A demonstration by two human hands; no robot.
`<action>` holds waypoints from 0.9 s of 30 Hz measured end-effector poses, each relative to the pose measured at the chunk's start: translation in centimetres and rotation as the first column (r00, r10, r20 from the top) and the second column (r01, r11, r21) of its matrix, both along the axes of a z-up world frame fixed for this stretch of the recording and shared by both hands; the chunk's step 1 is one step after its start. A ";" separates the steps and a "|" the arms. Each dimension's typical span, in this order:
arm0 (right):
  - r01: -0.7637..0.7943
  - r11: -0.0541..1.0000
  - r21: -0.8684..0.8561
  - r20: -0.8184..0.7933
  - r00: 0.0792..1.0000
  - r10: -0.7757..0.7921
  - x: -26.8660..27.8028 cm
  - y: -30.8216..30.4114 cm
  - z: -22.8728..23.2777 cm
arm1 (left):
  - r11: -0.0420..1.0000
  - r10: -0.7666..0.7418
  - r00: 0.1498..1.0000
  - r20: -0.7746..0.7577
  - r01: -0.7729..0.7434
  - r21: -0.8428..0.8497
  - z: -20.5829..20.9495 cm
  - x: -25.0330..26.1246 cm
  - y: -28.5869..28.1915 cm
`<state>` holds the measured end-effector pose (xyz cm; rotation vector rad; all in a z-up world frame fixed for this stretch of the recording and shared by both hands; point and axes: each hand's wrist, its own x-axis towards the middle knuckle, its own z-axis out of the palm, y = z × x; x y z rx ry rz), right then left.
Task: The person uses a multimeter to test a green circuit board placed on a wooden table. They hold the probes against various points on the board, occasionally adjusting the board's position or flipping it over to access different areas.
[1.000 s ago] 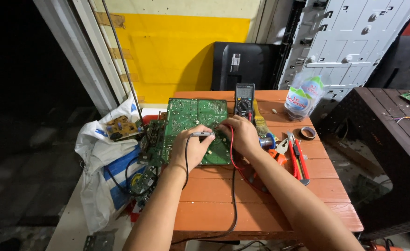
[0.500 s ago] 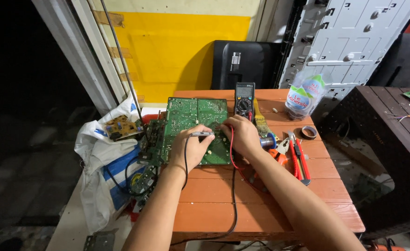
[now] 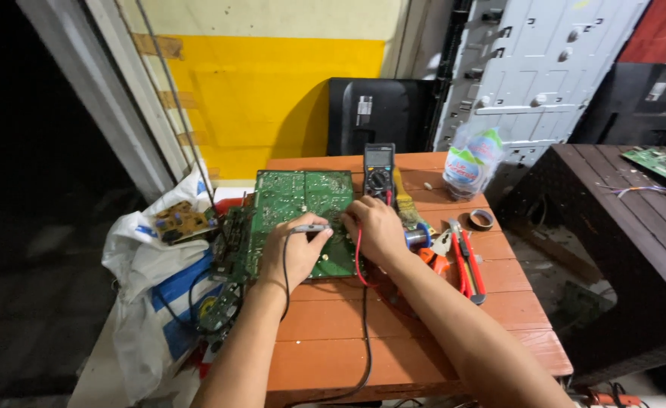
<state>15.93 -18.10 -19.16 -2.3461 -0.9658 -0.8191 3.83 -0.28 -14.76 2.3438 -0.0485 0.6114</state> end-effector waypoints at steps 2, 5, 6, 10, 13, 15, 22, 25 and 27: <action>-0.004 1.000 0.010 0.008 1.000 0.003 0.0 0.1 0.1 | 1.000 -0.013 1.000 0.002 0.013 0.012 0.1 0.0 0.2; -0.006 1.000 0.022 0.037 0.999 0.005 -0.8 0.5 0.5 | 0.999 -0.010 1.000 0.002 0.010 0.042 -0.5 0.2 0.5; 0.003 1.000 0.021 0.060 0.998 -0.005 -1.1 0.0 0.8 | 0.998 -0.002 1.000 0.003 0.002 0.058 -0.7 0.7 0.2; -0.010 0.996 0.093 0.083 0.997 0.002 -1.5 0.2 1.1 | 0.999 -0.031 0.999 -0.016 0.032 0.040 -0.6 0.9 0.1; -0.107 0.993 0.053 0.071 0.992 0.103 -1.8 0.0 1.5 | 0.996 0.086 0.977 -0.194 -0.080 0.040 0.9 0.3 -0.7; -0.146 0.989 0.004 0.046 0.988 0.145 -1.9 0.2 1.1 | 0.988 0.142 0.978 -0.151 -0.130 0.087 0.6 0.1 -0.5; -0.167 0.984 -0.070 -0.004 0.986 0.167 -2.3 0.1 1.6 | 0.980 0.158 0.971 -0.180 -0.132 0.148 1.1 0.0 -0.8; -0.160 0.985 -0.069 -0.029 0.987 0.158 -2.1 0.0 1.3 | 0.976 0.193 0.942 -0.276 -0.156 0.153 2.0 -0.3 -1.3; -0.152 0.988 -0.022 0.012 0.988 0.152 -2.0 0.2 1.2 | 0.973 0.180 0.957 -0.227 -0.139 0.185 1.9 -0.4 -0.9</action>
